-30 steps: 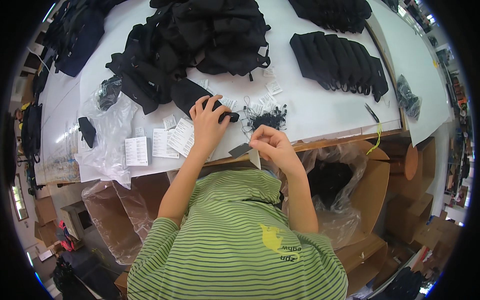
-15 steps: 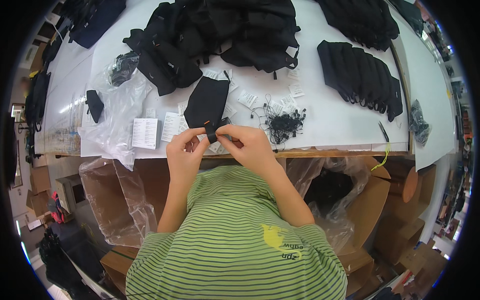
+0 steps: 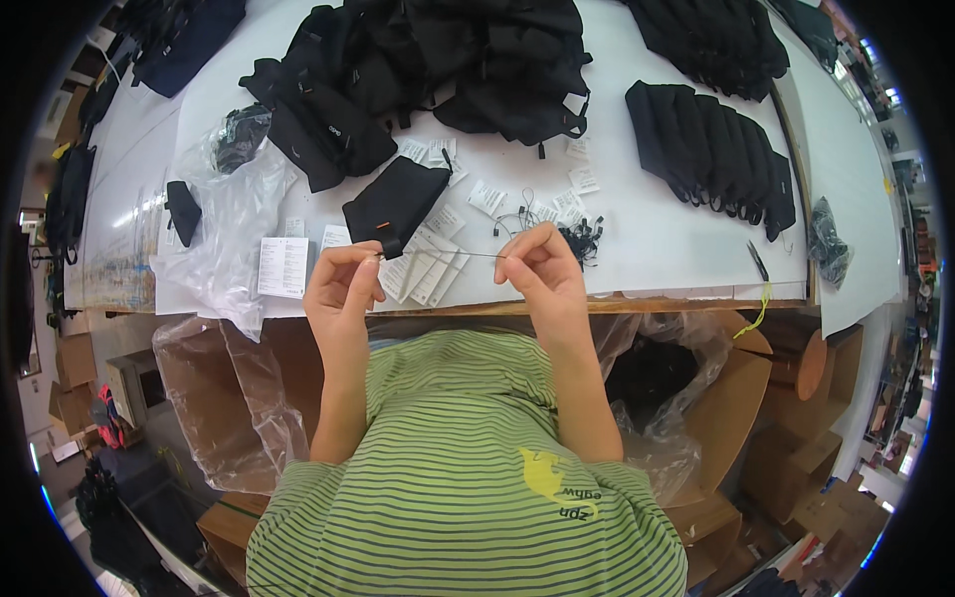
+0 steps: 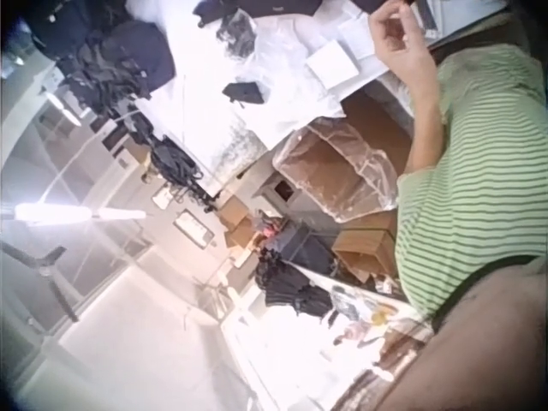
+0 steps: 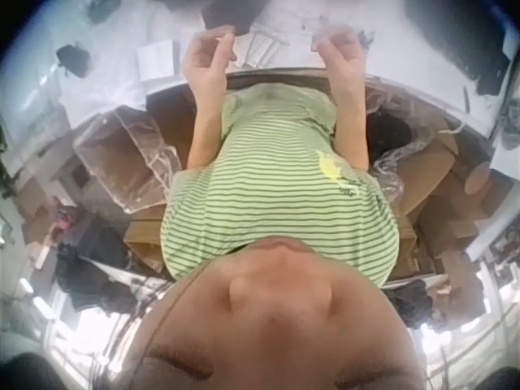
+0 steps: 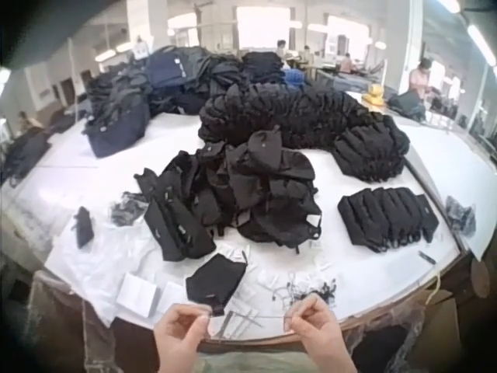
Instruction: Placing instruction booklets and small components into black textile pouches at a workstation.
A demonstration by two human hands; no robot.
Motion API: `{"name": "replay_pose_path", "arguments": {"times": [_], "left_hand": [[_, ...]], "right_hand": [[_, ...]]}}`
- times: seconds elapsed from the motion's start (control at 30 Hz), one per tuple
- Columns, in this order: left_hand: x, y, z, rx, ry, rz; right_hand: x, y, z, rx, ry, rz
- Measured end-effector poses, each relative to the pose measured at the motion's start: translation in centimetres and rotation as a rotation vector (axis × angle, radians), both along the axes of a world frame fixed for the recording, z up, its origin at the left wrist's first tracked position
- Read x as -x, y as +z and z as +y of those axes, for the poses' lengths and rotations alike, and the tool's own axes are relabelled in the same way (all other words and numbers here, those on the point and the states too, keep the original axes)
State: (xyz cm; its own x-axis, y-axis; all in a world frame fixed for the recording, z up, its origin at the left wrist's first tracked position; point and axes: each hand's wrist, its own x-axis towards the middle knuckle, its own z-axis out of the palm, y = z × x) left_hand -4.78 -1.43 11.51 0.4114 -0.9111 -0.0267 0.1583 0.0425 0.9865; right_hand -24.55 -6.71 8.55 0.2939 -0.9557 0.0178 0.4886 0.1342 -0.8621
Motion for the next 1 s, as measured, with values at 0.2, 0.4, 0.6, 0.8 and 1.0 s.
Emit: {"name": "replay_pose_path", "arguments": {"times": [0.2, 0.4, 0.6, 0.8, 1.0], "left_hand": [[1.1, 1.5, 0.1, 0.105, -0.084, -0.021], [2.1, 1.7, 0.0, 0.037, -0.243, -0.183], [2.8, 1.9, -0.4, -0.068, -0.352, -0.307], [2.8, 1.9, -0.4, -0.092, -0.339, -0.340], [2.8, 1.6, -0.4, -0.094, -0.321, -0.339]], "right_hand": [[0.4, 1.2, -0.1, 0.051, 0.000, -0.127], [-0.3, 1.4, 0.7, -0.067, -0.014, -0.030], [-1.1, 0.7, 1.4, -0.192, 0.011, 0.052], [-1.6, 1.0, 1.5, -0.235, 0.005, 0.026], [-1.9, 1.4, 1.6, -0.208, -0.027, 0.051]]}}
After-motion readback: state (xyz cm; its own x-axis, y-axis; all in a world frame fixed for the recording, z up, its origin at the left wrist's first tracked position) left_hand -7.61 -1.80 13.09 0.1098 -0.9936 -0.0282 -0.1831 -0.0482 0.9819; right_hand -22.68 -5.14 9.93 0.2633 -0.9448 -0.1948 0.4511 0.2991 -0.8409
